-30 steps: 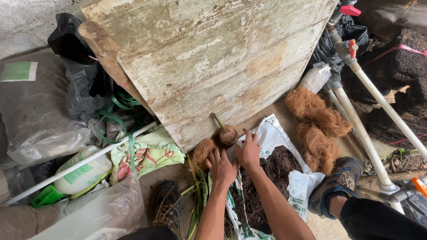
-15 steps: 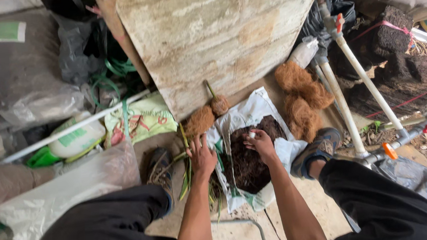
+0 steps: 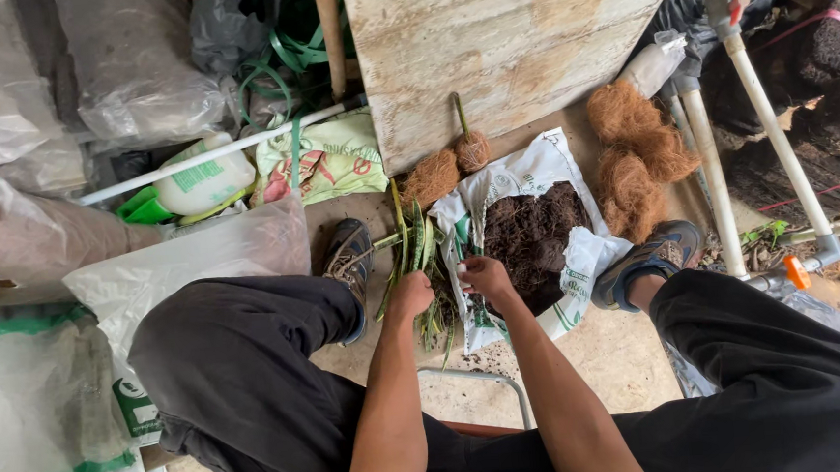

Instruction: The person sits on the floor and prepares plant cuttings by wrapping their roots in coconut coir and securing them with string. They then form soil balls and insert the prepared cuttings into the soil.

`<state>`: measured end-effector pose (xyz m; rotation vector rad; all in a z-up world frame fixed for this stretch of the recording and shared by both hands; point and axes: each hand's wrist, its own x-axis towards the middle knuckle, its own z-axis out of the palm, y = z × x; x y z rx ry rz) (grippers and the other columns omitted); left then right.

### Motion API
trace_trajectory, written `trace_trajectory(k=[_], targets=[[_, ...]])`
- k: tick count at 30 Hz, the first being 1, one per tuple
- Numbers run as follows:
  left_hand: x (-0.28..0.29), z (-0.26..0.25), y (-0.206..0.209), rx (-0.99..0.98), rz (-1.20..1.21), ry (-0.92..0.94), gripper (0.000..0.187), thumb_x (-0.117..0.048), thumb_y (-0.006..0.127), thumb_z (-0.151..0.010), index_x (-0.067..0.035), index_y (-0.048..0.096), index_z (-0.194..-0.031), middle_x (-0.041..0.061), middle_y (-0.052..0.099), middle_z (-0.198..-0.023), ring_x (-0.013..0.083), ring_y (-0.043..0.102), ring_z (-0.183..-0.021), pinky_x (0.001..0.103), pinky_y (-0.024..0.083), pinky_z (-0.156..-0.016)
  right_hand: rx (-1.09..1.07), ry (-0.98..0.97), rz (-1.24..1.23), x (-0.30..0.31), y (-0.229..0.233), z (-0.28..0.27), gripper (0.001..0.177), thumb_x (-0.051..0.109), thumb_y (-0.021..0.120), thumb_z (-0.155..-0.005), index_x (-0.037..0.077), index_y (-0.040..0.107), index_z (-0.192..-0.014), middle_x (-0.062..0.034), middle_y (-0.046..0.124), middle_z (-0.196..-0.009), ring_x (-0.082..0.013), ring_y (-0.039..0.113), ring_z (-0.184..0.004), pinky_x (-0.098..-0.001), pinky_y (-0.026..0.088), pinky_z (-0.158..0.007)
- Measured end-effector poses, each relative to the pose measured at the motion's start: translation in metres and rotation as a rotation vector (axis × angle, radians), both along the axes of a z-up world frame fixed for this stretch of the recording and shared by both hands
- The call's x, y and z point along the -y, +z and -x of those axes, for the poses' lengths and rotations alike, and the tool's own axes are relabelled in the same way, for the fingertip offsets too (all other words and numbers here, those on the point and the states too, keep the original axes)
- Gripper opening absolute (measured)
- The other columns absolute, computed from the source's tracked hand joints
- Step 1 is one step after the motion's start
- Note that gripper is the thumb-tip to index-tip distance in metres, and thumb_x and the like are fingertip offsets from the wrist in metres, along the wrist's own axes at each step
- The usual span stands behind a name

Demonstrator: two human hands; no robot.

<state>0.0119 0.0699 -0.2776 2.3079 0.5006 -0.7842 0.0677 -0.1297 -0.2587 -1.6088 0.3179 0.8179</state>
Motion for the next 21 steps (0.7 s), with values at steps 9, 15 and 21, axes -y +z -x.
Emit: trace_trajectory(k=[9,15,21], targets=[[0.022,0.000,0.006,0.047,0.061,-0.005,0.031,-0.019,0.073,-0.083,-0.012,0.072,-0.113,0.014,0.072,-0.118,0.0338,0.067,-0.111,0.043,0.053,-0.095,0.112,-0.122,0.089,0.004,-0.007,0.015,0.036,0.007,0.074,-0.088,-0.002,0.068,-0.121,-0.0122,0.075,-0.100,-0.0172,0.073,-0.084,-0.0326,0.061,-0.073],[0.035,-0.005,0.008,0.092,0.068,-0.018,0.026,-0.021,0.074,-0.086,-0.009,0.071,-0.108,0.015,0.070,-0.116,0.0346,0.066,-0.108,0.045,0.054,-0.090,0.239,-0.257,0.482,0.046,-0.010,0.017,0.027,0.016,0.071,-0.090,0.004,0.073,-0.114,-0.0114,0.076,-0.091,-0.0221,0.073,-0.080,-0.0339,0.056,-0.073],[0.045,0.000,0.015,0.077,0.062,-0.044,0.019,-0.020,0.072,-0.089,-0.009,0.073,-0.105,0.012,0.074,-0.107,0.0322,0.070,-0.102,0.044,0.056,-0.088,0.629,-0.204,0.823,0.072,-0.020,0.049,0.024,0.005,0.067,-0.079,0.003,0.069,-0.103,-0.0154,0.062,-0.091,-0.0332,0.063,-0.078,-0.0436,0.053,-0.069]])
